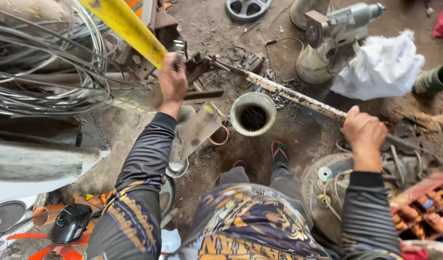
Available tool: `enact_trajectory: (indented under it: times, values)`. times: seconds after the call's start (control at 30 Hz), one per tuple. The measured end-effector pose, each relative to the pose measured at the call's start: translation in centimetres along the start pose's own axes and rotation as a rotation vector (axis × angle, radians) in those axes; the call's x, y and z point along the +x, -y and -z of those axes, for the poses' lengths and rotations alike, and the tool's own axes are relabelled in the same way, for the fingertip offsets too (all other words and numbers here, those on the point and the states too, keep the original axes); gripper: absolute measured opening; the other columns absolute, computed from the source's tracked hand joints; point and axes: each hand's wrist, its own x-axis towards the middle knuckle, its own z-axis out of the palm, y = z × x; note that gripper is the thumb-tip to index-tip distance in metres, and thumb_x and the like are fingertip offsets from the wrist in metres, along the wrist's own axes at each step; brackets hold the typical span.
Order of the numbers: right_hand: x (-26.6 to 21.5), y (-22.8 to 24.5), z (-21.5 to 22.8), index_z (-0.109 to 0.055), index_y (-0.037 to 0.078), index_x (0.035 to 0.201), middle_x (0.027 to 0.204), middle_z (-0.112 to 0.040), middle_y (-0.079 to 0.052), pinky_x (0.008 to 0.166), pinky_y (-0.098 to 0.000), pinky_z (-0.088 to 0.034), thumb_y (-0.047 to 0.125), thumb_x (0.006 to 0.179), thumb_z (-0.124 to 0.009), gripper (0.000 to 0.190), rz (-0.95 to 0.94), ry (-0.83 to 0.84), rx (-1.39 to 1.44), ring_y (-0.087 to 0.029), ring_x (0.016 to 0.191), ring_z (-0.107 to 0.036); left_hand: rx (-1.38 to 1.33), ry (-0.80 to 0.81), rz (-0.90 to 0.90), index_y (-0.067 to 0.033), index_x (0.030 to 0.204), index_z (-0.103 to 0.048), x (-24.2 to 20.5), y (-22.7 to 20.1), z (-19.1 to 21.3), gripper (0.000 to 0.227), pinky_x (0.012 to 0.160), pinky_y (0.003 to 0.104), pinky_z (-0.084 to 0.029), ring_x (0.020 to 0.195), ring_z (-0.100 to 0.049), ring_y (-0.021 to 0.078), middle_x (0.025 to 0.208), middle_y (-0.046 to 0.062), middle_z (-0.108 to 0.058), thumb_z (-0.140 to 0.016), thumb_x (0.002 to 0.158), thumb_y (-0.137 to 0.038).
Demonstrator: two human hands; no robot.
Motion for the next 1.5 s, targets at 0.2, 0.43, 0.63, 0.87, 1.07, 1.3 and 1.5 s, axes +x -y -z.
enact_trajectory:
  times: [0.2, 0.43, 0.63, 0.87, 1.07, 1.3, 1.5]
  values:
    - [-15.8, 5.1, 1.6, -0.079, -0.002, 0.088, 0.096, -0.072, -0.034, 0.098, -0.0561, -0.052, 0.052, 0.113, -0.033, 0.076, -0.278, 0.147, 0.082, -0.053, 0.096, -0.07, -0.702, -0.126, 0.349, -0.0043, 0.092, -0.057, -2.1, 1.6, 2.4, 0.036, 0.053, 0.026, -0.043, 0.058, -0.049, 0.0067, 0.075, 0.0, -0.053, -0.053, 0.111, -0.035]
    - [-15.1, 3.4, 3.8, -0.078, 0.001, 0.105, 0.111, -0.069, -0.036, 0.101, -0.0582, -0.046, 0.056, 0.106, -0.028, 0.075, -0.253, 0.266, 0.158, -0.055, 0.111, -0.063, -0.871, -0.003, 0.472, -0.0055, 0.083, -0.055, -1.5, 1.5, 3.2, 0.041, 0.049, 0.023, -0.031, 0.053, -0.04, 0.0041, 0.065, -0.004, -0.046, -0.055, 0.11, -0.037]
    - [-19.9, 3.0, 2.7, -0.078, -0.005, 0.106, 0.113, -0.069, -0.037, 0.102, -0.0572, -0.047, 0.053, 0.112, -0.026, 0.078, -0.337, 0.209, 0.092, -0.055, 0.111, -0.065, -0.957, 0.063, 0.469, -0.005, 0.082, -0.061, -2.5, 0.2, 5.1, 0.042, 0.047, 0.023, -0.025, 0.052, -0.035, 0.0023, 0.062, -0.006, -0.044, -0.055, 0.111, -0.035]
    - [-24.1, 5.6, 2.1, -0.078, -0.002, 0.106, 0.113, -0.07, -0.034, 0.1, -0.0579, -0.045, 0.05, 0.11, -0.027, 0.073, -0.408, 0.204, 0.126, -0.053, 0.11, -0.065, -0.698, 0.279, 0.479, -0.007, 0.083, -0.066, -4.2, -2.2, 3.7, 0.039, 0.038, 0.025, -0.033, 0.047, -0.048, 0.0036, 0.063, -0.006, -0.057, -0.055, 0.107, -0.035]
    - [-22.5, 5.8, 2.7, -0.079, 0.0, 0.104, 0.111, -0.07, -0.034, 0.098, -0.0583, -0.047, 0.05, 0.108, -0.031, 0.069, -0.418, 0.165, 0.113, -0.053, 0.107, -0.066, -0.842, 0.318, 0.928, -0.0109, 0.081, -0.053, -4.2, -3.6, -1.9, 0.034, 0.031, 0.027, -0.027, 0.035, -0.038, 0.0076, 0.051, -0.005, -0.042, -0.058, 0.102, -0.037]
    - [-26.3, 7.4, 1.8, -0.08, 0.002, 0.096, 0.098, -0.073, -0.032, 0.094, -0.0576, -0.051, 0.051, 0.109, -0.033, 0.069, -0.46, 0.138, 0.102, -0.052, 0.098, -0.069, -0.952, 0.323, 0.88, -0.009, 0.083, -0.053, -3.5, -2.9, -4.6, 0.031, 0.033, 0.027, -0.023, 0.038, -0.034, 0.0053, 0.057, -0.007, -0.042, -0.067, 0.103, -0.029]
    - [-23.8, 7.0, 2.7, -0.08, 0.002, 0.095, 0.1, -0.072, -0.032, 0.092, -0.0578, -0.051, 0.05, 0.107, -0.033, 0.069, -0.432, 0.199, 0.131, -0.052, 0.098, -0.069, -0.967, 0.302, 0.924, -0.0056, 0.088, -0.063, -3.1, -3.9, -4.2, 0.023, 0.034, 0.026, -0.023, 0.038, -0.035, 0.0051, 0.065, 0.002, -0.069, -0.066, 0.099, -0.026]
